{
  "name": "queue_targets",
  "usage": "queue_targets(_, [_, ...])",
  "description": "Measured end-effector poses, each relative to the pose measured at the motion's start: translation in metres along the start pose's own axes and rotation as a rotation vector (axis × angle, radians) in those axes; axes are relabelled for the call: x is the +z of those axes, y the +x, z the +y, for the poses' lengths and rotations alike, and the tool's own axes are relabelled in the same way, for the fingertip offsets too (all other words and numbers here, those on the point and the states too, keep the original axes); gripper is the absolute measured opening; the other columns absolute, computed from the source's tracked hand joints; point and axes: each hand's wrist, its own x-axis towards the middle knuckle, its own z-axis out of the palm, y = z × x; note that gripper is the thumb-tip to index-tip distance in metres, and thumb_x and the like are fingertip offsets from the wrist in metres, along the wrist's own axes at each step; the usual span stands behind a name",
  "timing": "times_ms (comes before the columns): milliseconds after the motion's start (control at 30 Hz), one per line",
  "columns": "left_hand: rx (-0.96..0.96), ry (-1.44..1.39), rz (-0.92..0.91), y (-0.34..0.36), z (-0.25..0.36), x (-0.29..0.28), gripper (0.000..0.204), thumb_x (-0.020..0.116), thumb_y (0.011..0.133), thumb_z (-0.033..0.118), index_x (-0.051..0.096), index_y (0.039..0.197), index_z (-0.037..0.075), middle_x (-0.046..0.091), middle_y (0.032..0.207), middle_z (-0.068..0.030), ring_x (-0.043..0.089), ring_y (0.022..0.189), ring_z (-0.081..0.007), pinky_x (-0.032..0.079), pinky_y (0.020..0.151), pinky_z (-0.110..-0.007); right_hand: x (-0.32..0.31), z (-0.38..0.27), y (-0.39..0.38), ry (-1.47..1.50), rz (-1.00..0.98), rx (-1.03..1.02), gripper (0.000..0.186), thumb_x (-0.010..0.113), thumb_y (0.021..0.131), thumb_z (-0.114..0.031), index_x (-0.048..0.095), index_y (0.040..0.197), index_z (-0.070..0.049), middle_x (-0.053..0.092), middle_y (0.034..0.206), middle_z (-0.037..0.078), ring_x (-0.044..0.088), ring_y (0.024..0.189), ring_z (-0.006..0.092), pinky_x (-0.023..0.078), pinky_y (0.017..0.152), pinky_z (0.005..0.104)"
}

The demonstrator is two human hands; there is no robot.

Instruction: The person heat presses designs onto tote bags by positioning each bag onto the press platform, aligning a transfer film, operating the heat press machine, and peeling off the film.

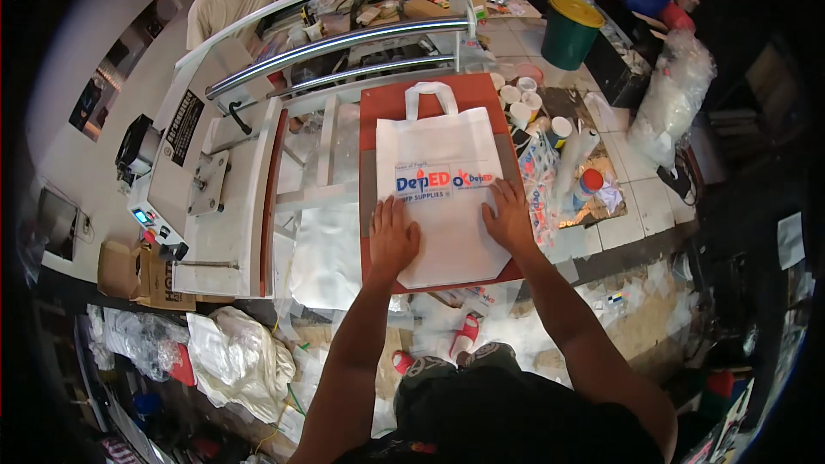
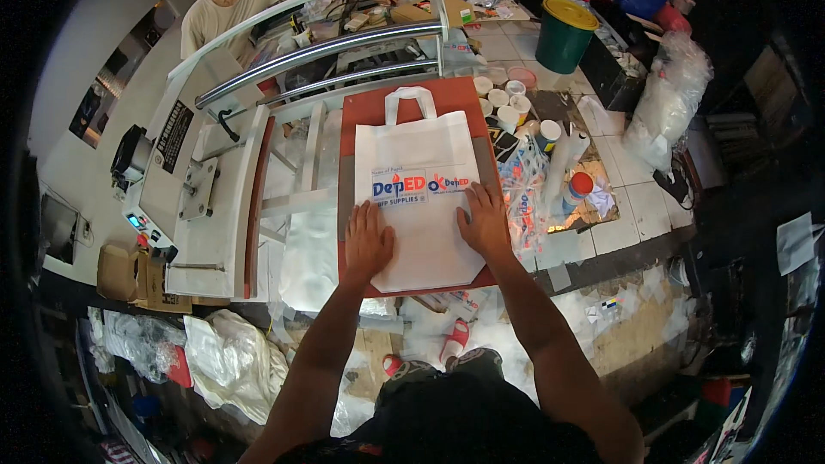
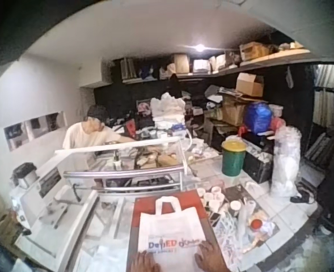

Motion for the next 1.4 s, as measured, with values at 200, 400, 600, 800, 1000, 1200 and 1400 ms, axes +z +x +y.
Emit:
queue_targets(200, [0.001, -0.020, 0.043, -0.003, -0.006, 0.009, 0.056, 0.055, 0.087, 0.026, 0.045, 0.137, 0.003, 0.044, 0.144, -0.0186, 0.037, 0.137, -0.0397, 0.029, 0.113, -0.053, 0.002, 0.003, -0.003, -0.002, -0.052, 0.051, 0.046, 0.064, 0.086, -0.027, 0.059, 0.126, -0.003, 0.051, 0.140, 0.010, 0.040, 0.130, 0.0396, 0.032, 0.109, 0.0519])
queue_targets(400, [0.017, -0.063, 0.075, -0.005, -0.009, 0.011, 0.058, 0.054, 0.087, 0.024, 0.043, 0.140, 0.003, 0.043, 0.145, -0.0186, 0.037, 0.137, -0.0399, 0.030, 0.112, -0.053, 0.002, 0.000, -0.005, -0.041, -0.070, 0.059, 0.046, 0.064, 0.087, -0.026, 0.059, 0.128, -0.006, 0.050, 0.141, 0.008, 0.039, 0.131, 0.0396, 0.032, 0.110, 0.0520])
queue_targets(600, [-0.016, -0.144, 0.071, -0.006, -0.011, 0.003, 0.064, 0.058, 0.087, 0.027, 0.040, 0.142, 0.000, 0.042, 0.145, -0.0196, 0.036, 0.138, -0.0396, 0.028, 0.113, -0.053, -0.009, 0.000, -0.004, 0.223, 0.000, 0.050, 0.047, 0.066, 0.086, -0.022, 0.058, 0.129, -0.004, 0.050, 0.140, 0.017, 0.043, 0.128, 0.0404, 0.032, 0.110, 0.0490])
queue_targets(800, [-0.129, -0.021, 0.145, -0.060, -0.071, -0.090, 0.060, 0.062, 0.084, 0.027, 0.046, 0.136, 0.002, 0.051, 0.134, -0.0189, 0.049, 0.122, -0.0400, 0.038, 0.100, -0.052, -0.045, 0.054, -0.075, 0.285, 0.177, 0.118, 0.058, 0.066, 0.090, -0.016, 0.042, 0.140, 0.002, 0.049, 0.138, 0.021, 0.042, 0.132, 0.0372, 0.033, 0.110, 0.0476])
queue_targets(1000, [-0.585, 0.667, 0.301, -0.094, -0.234, -0.250, 0.069, 0.060, 0.082, 0.024, 0.036, 0.138, -0.008, 0.048, 0.133, -0.0252, 0.065, 0.095, -0.0387, 0.050, 0.081, -0.052, -0.107, 0.147, -0.223, -0.232, 0.007, 0.391, 0.030, 0.063, 0.091, -0.019, 0.060, 0.111, 0.003, 0.058, 0.115, 0.024, 0.054, 0.112, 0.0416, 0.045, 0.098, 0.0489])
queue_targets(1200, [-0.849, 0.670, -0.161, -0.055, -0.303, -0.308, 0.077, 0.064, 0.082, 0.013, 0.024, 0.147, 0.006, 0.042, 0.145, -0.0136, 0.063, 0.110, -0.0348, 0.051, 0.090, -0.046, -0.142, 0.198, -0.345, -0.293, -0.041, 0.585, 0.034, 0.066, 0.089, -0.018, 0.057, 0.111, 0.007, 0.055, 0.115, 0.027, 0.052, 0.112, 0.0444, 0.045, 0.093, 0.0515])
queue_targets(1400, [-1.029, 0.757, -0.320, -0.020, -0.311, -0.300, 0.064, 0.063, 0.088, 0.020, 0.033, 0.141, 0.001, 0.047, 0.140, -0.0159, 0.062, 0.116, -0.0268, 0.052, 0.093, -0.042, -0.186, 0.218, -0.391, -0.312, 0.071, 0.559, 0.023, 0.071, 0.081, -0.011, 0.057, 0.094, 0.002, 0.058, 0.095, 0.023, 0.058, 0.088, 0.0410, 0.048, 0.077, 0.0508])
